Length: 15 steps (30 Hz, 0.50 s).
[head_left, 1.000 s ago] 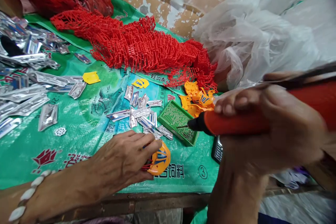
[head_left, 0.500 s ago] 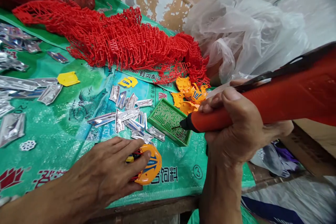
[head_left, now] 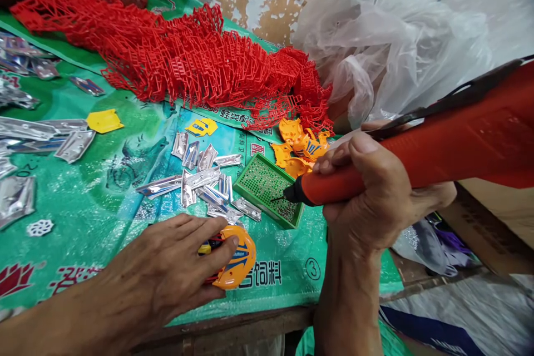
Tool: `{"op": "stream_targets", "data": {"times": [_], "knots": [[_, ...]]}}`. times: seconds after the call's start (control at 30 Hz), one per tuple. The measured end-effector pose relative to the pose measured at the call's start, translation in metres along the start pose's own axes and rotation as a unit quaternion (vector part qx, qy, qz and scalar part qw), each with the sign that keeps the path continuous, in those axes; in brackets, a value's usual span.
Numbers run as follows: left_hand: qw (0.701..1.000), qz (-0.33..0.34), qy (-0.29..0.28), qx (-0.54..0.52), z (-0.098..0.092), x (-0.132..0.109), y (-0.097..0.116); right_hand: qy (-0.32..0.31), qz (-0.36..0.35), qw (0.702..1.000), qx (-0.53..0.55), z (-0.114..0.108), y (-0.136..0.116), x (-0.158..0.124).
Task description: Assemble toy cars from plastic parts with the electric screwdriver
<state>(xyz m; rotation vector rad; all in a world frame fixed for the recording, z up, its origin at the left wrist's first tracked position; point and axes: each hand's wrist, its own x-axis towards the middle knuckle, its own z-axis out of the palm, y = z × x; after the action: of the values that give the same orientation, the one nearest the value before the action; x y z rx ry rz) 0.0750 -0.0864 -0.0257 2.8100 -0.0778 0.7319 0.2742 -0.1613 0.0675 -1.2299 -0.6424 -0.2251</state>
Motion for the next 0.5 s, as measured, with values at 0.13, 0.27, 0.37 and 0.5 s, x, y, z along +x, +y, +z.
{"op": "stream_targets", "data": {"times": [0.13,0.27,0.37,0.5], "knots": [[1.0,-0.004,-0.014,0.001,-0.002,0.001,0.0,0.006,-0.007,1.0,-0.023,0.001,-0.001,-0.001],[1.0,-0.011,-0.013,-0.008,-0.005,0.002,0.001,0.006,0.005,0.999,-0.039,0.001,-0.003,-0.002],[0.999,-0.002,-0.037,-0.002,-0.011,0.004,0.001,0.001,0.003,1.0,-0.03,0.001,-0.003,-0.001],[0.998,0.013,-0.055,0.017,-0.015,0.005,0.0,-0.003,-0.004,1.0,-0.017,0.0,-0.002,-0.001]]}}
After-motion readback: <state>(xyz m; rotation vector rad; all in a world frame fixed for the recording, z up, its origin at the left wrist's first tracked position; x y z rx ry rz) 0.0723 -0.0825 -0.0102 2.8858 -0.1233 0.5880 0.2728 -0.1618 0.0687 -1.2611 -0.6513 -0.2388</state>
